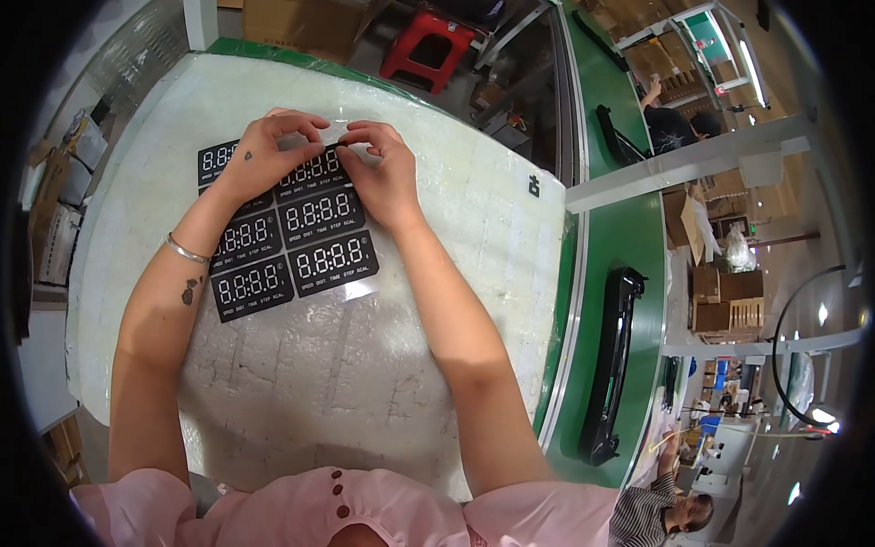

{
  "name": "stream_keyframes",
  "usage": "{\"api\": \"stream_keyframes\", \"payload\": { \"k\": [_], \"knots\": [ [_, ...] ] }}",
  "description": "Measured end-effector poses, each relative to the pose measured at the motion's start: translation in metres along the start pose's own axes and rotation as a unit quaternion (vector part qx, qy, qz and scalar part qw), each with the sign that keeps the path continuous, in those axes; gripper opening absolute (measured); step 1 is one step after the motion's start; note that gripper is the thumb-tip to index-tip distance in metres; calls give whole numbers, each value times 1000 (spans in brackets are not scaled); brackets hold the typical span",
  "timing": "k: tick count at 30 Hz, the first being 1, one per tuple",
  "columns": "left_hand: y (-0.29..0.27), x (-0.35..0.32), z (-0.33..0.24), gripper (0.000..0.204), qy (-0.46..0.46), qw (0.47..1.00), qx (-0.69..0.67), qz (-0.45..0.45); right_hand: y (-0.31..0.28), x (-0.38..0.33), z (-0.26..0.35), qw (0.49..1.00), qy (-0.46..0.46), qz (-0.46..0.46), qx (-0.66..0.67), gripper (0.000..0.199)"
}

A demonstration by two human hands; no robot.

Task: Assembling digital display panels onto plastic treadmill console covers in a factory setting.

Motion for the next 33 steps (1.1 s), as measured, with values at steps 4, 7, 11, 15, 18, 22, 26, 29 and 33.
{"api": "stream_keyframes", "payload": {
  "k": [4, 7, 11, 15, 18, 22, 26, 29, 33],
  "knots": [
    [4, 1, 8, 15, -30, 999, -13, 16, 4, -2, -4, 999, 35, 9, 11, 34],
    [6, -1, 4, 17, -26, 999, 23, 25, 6, 1, -7, 998, 27, 45, -18, 34],
    [10, -3, -3, 24, 51, 994, 95, 17, 4, 1, -15, 995, 88, 30, 22, 33],
    [13, -5, 3, 26, 39, 995, 94, 25, 7, -1, -10, 996, 76, 37, -2, 34],
    [14, -6, 0, 28, 46, 993, 112, 12, 7, 1, 0, 995, -8, 47, -86, 37],
    [17, -8, -4, 29, 66, 990, 123, 11, 9, -4, 1, 990, -36, 46, -127, 36],
    [20, -8, 1, 26, 66, 988, 134, 27, 10, -4, -2, 987, -35, 44, -148, 30],
    [18, -9, 0, 27, 56, 989, 131, 28, 11, -5, 1, 985, -39, 53, -159, 28],
    [17, -7, 0, 31, 50, 993, 103, 8, 7, -1, 5, 978, -48, 52, -198, 27]
  ]
}}
Point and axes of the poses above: each hand's wrist, its own x-axis towards the middle knuckle, its own y-axis out of the palm, z = x × y, the point moved 6 cm from there along x, towards the middle knuckle, and after that the axes turned 9 degrees about x, right-handed, at the moved point
